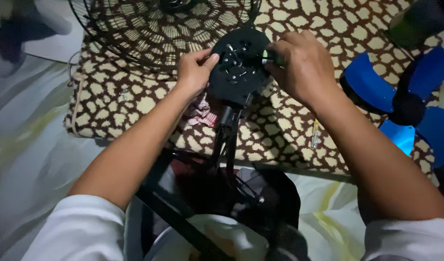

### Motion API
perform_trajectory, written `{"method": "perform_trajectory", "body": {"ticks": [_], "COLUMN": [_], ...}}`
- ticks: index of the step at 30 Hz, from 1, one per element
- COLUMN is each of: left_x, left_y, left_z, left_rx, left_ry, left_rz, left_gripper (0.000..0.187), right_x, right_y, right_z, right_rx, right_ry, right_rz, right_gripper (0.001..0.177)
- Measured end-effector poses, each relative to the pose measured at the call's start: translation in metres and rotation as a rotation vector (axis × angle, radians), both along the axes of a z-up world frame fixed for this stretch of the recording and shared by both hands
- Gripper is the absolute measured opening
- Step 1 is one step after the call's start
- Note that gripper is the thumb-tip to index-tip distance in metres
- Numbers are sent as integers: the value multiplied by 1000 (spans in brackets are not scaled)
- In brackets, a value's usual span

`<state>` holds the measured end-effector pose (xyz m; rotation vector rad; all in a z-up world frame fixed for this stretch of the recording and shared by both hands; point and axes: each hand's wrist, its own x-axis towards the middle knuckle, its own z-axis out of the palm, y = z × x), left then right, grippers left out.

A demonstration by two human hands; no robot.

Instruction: The person assembles a standing fan by attaching the motor housing to the stand, wiping the motor with a cloth, and securing the front grill with screws using a screwdriver. The fan blades and grill are handled separately during the process.

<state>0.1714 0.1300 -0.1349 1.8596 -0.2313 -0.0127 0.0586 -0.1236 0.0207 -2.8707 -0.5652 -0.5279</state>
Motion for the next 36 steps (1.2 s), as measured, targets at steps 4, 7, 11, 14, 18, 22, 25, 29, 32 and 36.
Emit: {"method": "perform_trajectory", "body": {"ticks": [4, 7, 11, 14, 18, 22, 25, 29, 32, 36], "left_x": [4, 2, -1, -4, -2, 2, 5, 6, 5, 1], "left_y": [-6, -17, -28, -37, -48, -55, -56, -53, -52, -53], "left_z": [-2, 6, 25, 35, 33, 21, 14, 9, 11, 19], "left_rx": [-92, 53, 299, 184, 222, 289, 266, 245, 235, 238], "left_ry": [189, 166, 97, 369, 282, 177, 181, 168, 163, 202], "left_rz": [-18, 0, 49, 34, 55, 66, 73, 88, 91, 74], "left_gripper": [32, 35, 35, 36, 40, 42, 43, 44, 44, 42], "right_x": [-4, -10, -11, -7, -2, -4, -5, -5, -6, -7], "right_y": [2, -3, -10, -15, -24, -33, -36, -33, -31, -33], "right_z": [0, -1, -6, -11, -16, -20, -19, -20, -20, -21], "right_rx": [19, -6, -3, -12, -22, 21, 31, 23, 7, 26], "right_ry": [48, 55, 65, 67, 76, 65, 54, 93, 94, 108], "right_rz": [-42, -78, -79, -81, -89, -45, -25, -55, -83, -94], "right_gripper": [31, 33, 33, 31, 29, 29, 32, 35, 36, 35]}}
